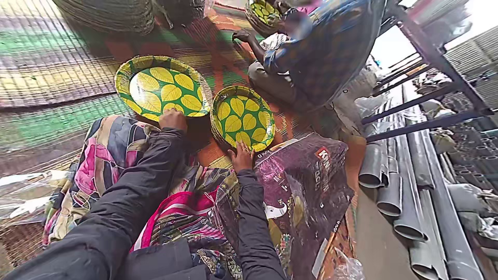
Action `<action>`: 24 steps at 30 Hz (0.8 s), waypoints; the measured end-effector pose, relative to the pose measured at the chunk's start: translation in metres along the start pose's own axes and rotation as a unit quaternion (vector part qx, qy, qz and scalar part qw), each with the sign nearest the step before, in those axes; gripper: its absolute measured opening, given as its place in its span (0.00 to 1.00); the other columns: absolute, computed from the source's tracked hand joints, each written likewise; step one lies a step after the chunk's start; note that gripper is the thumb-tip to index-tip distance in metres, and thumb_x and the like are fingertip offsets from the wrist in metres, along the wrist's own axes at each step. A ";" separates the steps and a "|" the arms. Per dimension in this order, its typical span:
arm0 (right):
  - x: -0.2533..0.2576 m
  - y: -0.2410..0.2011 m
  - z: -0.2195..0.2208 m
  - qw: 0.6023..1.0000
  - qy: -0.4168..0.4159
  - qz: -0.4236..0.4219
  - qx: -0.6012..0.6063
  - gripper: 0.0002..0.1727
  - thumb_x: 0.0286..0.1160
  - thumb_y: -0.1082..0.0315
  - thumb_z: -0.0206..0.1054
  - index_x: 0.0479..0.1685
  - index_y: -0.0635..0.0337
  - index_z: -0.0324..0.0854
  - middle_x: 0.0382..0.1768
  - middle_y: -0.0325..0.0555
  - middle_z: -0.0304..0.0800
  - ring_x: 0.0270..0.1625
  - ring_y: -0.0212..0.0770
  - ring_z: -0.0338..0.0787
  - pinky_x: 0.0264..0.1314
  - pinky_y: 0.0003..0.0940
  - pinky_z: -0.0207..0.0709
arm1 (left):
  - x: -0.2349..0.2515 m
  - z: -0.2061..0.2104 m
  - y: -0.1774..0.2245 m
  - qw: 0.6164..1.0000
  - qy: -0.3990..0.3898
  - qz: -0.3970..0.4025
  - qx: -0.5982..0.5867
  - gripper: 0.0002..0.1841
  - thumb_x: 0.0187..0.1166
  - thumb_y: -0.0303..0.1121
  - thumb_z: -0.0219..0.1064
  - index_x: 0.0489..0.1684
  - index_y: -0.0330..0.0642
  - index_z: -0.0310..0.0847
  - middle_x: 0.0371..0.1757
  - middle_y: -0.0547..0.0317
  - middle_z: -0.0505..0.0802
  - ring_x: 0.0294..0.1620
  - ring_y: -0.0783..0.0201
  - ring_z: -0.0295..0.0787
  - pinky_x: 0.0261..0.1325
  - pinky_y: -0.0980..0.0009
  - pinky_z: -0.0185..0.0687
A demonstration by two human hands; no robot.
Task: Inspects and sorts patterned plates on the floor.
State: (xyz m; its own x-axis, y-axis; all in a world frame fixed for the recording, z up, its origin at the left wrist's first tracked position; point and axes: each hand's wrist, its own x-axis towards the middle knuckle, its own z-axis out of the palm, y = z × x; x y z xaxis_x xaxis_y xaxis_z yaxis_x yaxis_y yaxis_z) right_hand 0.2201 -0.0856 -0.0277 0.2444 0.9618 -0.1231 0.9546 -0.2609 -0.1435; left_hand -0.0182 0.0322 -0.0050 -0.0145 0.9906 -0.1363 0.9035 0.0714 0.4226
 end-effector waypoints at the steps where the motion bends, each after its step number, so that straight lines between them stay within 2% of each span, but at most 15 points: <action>1: -0.002 0.001 0.000 1.000 0.009 -0.001 0.007 0.37 0.88 0.43 0.58 0.90 0.54 0.65 0.90 0.54 0.63 0.95 0.56 0.55 0.95 0.66 0.35 | -0.003 -0.007 -0.004 0.999 0.037 0.000 -0.023 0.15 0.81 0.24 0.61 0.60 0.25 0.84 0.70 0.25 0.85 0.74 0.26 0.80 0.67 0.27 0.77; 3: -0.007 0.001 0.000 0.998 0.052 -0.010 0.026 0.37 0.86 0.44 0.61 0.89 0.56 0.67 0.90 0.60 0.62 0.95 0.63 0.53 0.93 0.67 0.40 | -0.011 -0.020 -0.014 0.984 0.165 0.037 -0.059 0.16 0.85 0.25 0.56 0.60 0.23 0.83 0.66 0.21 0.86 0.71 0.23 0.82 0.66 0.27 0.75; 5: -0.012 -0.003 -0.001 0.986 0.152 -0.041 0.056 0.39 0.81 0.47 0.68 0.87 0.61 0.68 0.89 0.68 0.60 0.93 0.71 0.54 0.91 0.67 0.49 | -0.015 -0.035 -0.022 0.944 0.308 0.081 -0.084 0.17 0.89 0.28 0.51 0.59 0.25 0.83 0.65 0.22 0.87 0.71 0.24 0.82 0.71 0.31 0.73; 8: -0.016 -0.015 -0.014 0.917 0.371 -0.120 0.080 0.49 0.67 0.49 0.78 0.83 0.73 0.67 0.86 0.79 0.60 0.89 0.77 0.60 0.88 0.67 0.57 | -0.019 -0.050 -0.027 0.844 0.487 0.187 -0.124 0.14 0.91 0.31 0.55 0.52 0.32 0.87 0.54 0.31 0.92 0.63 0.33 0.87 0.73 0.43 0.74; 10: -0.022 -0.032 -0.033 0.856 0.485 -0.163 0.070 0.47 0.65 0.50 0.77 0.80 0.75 0.68 0.83 0.81 0.63 0.88 0.76 0.61 0.89 0.64 0.55 | -0.028 -0.049 -0.016 0.772 0.529 0.321 -0.144 0.12 0.89 0.27 0.57 0.45 0.32 0.87 0.47 0.34 0.93 0.56 0.37 0.90 0.69 0.46 0.77; 11: -0.026 -0.040 -0.043 0.829 0.528 -0.179 0.048 0.43 0.69 0.51 0.74 0.79 0.73 0.70 0.81 0.81 0.66 0.88 0.74 0.62 0.90 0.63 0.51 | -0.035 -0.043 -0.006 0.745 0.519 0.389 -0.156 0.11 0.88 0.26 0.57 0.45 0.33 0.87 0.47 0.36 0.93 0.56 0.40 0.90 0.72 0.46 0.76; 13: -0.035 -0.052 -0.058 0.810 0.547 -0.211 0.018 0.29 0.80 0.54 0.68 0.75 0.62 0.76 0.75 0.73 0.76 0.86 0.69 0.67 0.90 0.65 0.48 | -0.054 -0.020 0.018 0.717 0.470 0.488 -0.164 0.10 0.87 0.26 0.58 0.47 0.35 0.87 0.49 0.39 0.94 0.60 0.43 0.91 0.78 0.45 0.71; 15: -0.037 -0.052 -0.061 0.834 0.497 -0.238 -0.004 0.16 0.77 0.68 0.70 0.62 0.58 0.90 0.62 0.60 0.92 0.75 0.65 0.84 0.84 0.72 0.57 | -0.068 0.005 0.040 0.716 0.417 0.537 -0.157 0.07 0.83 0.24 0.62 0.45 0.36 0.88 0.48 0.42 0.95 0.59 0.45 0.92 0.78 0.46 0.71; 17: -0.033 -0.041 -0.046 0.879 0.418 -0.231 -0.002 0.12 0.70 0.80 0.68 0.45 0.62 0.95 0.47 0.54 0.99 0.58 0.59 0.96 0.80 0.70 0.68 | -0.069 0.028 0.050 0.738 0.354 0.559 -0.135 0.07 0.79 0.21 0.63 0.40 0.36 0.89 0.43 0.44 0.95 0.54 0.45 0.93 0.73 0.46 0.76; 18: -0.030 -0.033 -0.036 0.901 0.375 -0.219 0.009 0.13 0.69 0.83 0.67 0.44 0.64 0.96 0.45 0.56 0.99 0.55 0.59 0.97 0.79 0.69 0.69 | -0.067 0.037 0.050 0.754 0.304 0.570 -0.118 0.07 0.76 0.19 0.64 0.37 0.34 0.90 0.42 0.42 0.95 0.53 0.43 0.94 0.71 0.44 0.78; 21: -0.024 -0.021 -0.012 0.948 0.271 -0.165 0.027 0.17 0.71 0.86 0.63 0.49 0.65 0.95 0.50 0.59 0.98 0.58 0.63 0.96 0.80 0.68 0.67 | -0.060 0.052 0.045 0.798 0.161 0.575 -0.077 0.05 0.72 0.14 0.67 0.34 0.28 0.88 0.40 0.37 0.94 0.52 0.36 0.94 0.69 0.36 0.79; 24: -0.015 -0.015 -0.001 0.974 0.210 -0.086 0.008 0.20 0.74 0.86 0.60 0.56 0.63 0.93 0.55 0.59 0.97 0.63 0.61 0.94 0.81 0.62 0.70 | -0.053 0.056 0.035 0.838 0.137 0.522 -0.075 0.06 0.73 0.12 0.66 0.35 0.27 0.88 0.42 0.34 0.94 0.54 0.33 0.93 0.70 0.34 0.76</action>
State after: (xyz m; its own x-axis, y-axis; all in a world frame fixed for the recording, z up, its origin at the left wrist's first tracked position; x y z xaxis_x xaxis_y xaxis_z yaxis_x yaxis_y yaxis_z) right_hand 0.2019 -0.0958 -0.0226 0.1323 0.9396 0.3155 0.9856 -0.0908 -0.1427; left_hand 0.0378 -0.0247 -0.0329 0.6350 0.5099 0.5803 0.4211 -0.8583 0.2933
